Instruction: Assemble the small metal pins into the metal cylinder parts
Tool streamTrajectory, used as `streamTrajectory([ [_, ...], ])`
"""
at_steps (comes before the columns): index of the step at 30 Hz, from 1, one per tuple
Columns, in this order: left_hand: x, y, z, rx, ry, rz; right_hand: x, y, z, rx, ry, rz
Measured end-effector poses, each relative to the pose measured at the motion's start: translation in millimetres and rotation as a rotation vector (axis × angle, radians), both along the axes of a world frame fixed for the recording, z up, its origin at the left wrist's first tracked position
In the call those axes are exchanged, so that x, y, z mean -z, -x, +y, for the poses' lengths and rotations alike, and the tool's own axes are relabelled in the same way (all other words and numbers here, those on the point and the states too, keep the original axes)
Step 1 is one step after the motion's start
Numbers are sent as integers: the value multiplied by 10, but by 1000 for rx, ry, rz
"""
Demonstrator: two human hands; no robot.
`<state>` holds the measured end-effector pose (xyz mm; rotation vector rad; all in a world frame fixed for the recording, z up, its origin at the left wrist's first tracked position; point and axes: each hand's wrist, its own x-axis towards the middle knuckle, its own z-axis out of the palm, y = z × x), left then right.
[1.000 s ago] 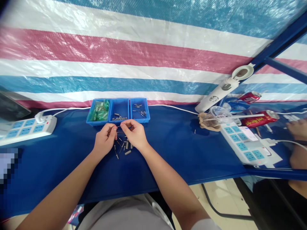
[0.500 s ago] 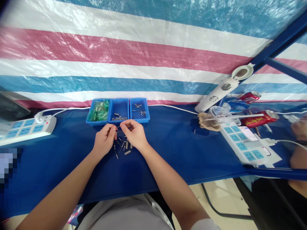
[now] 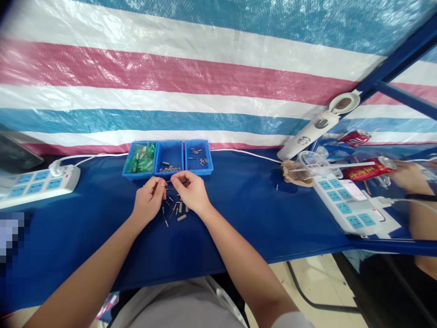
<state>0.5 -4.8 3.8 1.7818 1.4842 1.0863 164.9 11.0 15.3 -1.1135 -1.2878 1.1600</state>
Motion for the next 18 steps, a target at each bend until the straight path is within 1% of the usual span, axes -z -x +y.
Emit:
streamTrajectory([
  [18,-18,-11,-4,2,8,6,6,-7,-4,2,-6,-13],
])
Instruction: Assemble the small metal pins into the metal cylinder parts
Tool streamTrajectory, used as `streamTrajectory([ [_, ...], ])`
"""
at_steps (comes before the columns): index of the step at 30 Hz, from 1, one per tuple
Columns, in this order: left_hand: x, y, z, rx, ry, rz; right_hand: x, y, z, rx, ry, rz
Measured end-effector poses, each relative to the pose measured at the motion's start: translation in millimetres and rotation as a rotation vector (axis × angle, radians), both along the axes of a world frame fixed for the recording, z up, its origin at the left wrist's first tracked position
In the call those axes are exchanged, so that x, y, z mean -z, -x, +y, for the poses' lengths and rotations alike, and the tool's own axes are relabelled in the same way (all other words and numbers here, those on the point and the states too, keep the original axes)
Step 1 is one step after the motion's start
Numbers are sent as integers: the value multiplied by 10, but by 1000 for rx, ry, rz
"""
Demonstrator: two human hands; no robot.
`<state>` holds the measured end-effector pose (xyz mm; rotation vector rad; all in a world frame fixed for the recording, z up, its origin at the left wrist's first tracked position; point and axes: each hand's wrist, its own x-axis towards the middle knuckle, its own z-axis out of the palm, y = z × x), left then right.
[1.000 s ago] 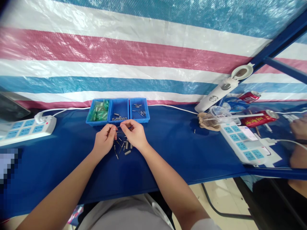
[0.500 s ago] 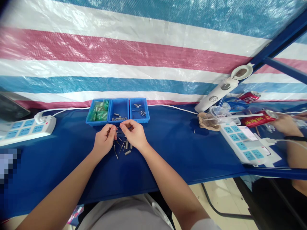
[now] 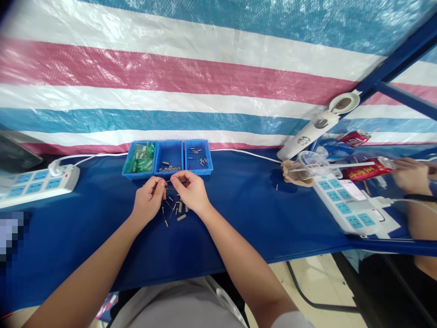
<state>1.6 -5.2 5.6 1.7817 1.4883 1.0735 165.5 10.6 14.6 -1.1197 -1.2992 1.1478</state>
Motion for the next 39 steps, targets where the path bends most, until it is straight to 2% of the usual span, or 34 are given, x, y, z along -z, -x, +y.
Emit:
streamTrajectory([
  [20,20,-4,-3,13,11,-13,16,1,5,-23,-9,40],
  [39,15,-1,2,6,1,-12,-27,-6,-16,-8,-4,-29],
])
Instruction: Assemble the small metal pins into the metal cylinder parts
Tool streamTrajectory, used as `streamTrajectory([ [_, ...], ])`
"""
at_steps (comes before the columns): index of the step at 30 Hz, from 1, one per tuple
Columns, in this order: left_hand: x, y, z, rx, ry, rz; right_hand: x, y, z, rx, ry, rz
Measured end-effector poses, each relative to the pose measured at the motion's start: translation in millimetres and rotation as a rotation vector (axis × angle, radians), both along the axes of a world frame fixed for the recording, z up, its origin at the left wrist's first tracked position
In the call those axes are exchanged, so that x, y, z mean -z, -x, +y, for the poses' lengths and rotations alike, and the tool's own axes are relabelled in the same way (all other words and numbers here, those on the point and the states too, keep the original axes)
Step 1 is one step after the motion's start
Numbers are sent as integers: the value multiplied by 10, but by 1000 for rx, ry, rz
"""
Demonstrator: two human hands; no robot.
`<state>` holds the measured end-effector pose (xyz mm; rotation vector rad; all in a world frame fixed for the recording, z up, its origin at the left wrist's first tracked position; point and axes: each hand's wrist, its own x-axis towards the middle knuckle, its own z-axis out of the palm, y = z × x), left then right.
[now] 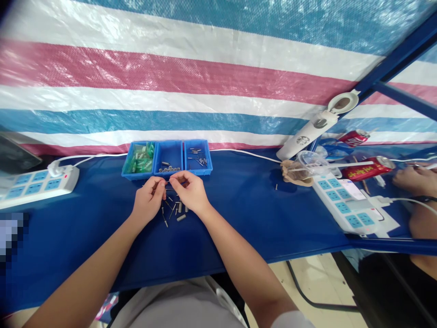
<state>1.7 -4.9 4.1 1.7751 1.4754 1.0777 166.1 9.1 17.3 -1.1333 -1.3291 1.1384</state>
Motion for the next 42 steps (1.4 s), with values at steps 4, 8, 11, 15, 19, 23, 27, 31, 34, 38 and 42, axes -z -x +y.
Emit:
streamTrajectory([
  [4,-4,-4,-2,2,4,-1,-9,1,-1,1,1,5],
  [8,-14,-7,0,2,3,4,-12,2,5,5,-10,-7],
  [11,-17,-7,2,4,0,8,-9,1,7,9,-18,-21],
  [15,-8,-5,-1,7,4,7,-4,3,4,11,-28,-30],
  [19,5,-5,0,7,8,-1,0,5,2,5,-24,-35],
  [23,3,-8,2,9,12,-3,-3,4,4,-4,-25,-28],
  [27,-3,-9,0,12,17,3,-7,2,5,-4,-23,-27],
  [31,-3,-6,0,20,22,-2,-9,4,0,-7,-22,-29],
  [34,-4,-4,0,20,20,1,-9,9,-4,-12,-28,-37],
  [38,1,-3,1,25,17,4,1,12,0,-6,-31,-48],
  [42,14,0,2,24,18,6,11,15,-1,-14,-30,-55],
])
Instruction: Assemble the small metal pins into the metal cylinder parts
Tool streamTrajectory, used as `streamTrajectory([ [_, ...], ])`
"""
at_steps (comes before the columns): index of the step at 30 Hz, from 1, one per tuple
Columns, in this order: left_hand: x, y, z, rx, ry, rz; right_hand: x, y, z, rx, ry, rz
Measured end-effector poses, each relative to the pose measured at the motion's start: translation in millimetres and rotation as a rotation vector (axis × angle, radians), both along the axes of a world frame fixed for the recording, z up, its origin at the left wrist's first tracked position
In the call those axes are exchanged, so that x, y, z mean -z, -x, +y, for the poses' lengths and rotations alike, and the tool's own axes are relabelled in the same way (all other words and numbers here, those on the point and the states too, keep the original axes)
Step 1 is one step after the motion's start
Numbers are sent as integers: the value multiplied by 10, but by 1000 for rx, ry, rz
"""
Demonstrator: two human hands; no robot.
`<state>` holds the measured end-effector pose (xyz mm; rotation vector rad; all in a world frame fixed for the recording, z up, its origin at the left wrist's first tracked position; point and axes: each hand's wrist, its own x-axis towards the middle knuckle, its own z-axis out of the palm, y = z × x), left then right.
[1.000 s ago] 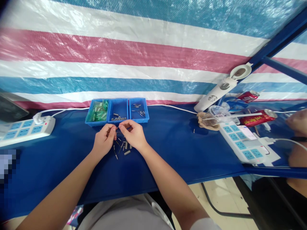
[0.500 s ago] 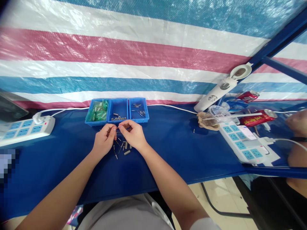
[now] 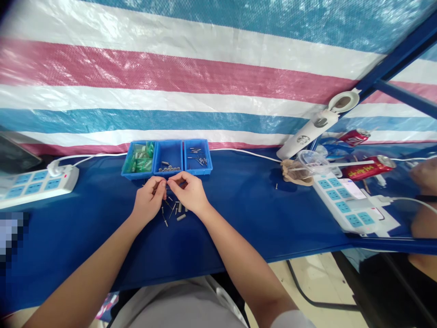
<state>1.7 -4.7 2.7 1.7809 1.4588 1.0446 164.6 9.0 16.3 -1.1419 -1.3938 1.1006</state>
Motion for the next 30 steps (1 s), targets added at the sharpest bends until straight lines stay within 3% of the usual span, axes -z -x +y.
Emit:
streamTrajectory([
  [30,7,6,1,6,2,1,3,-3,-10,-11,-13,-43],
])
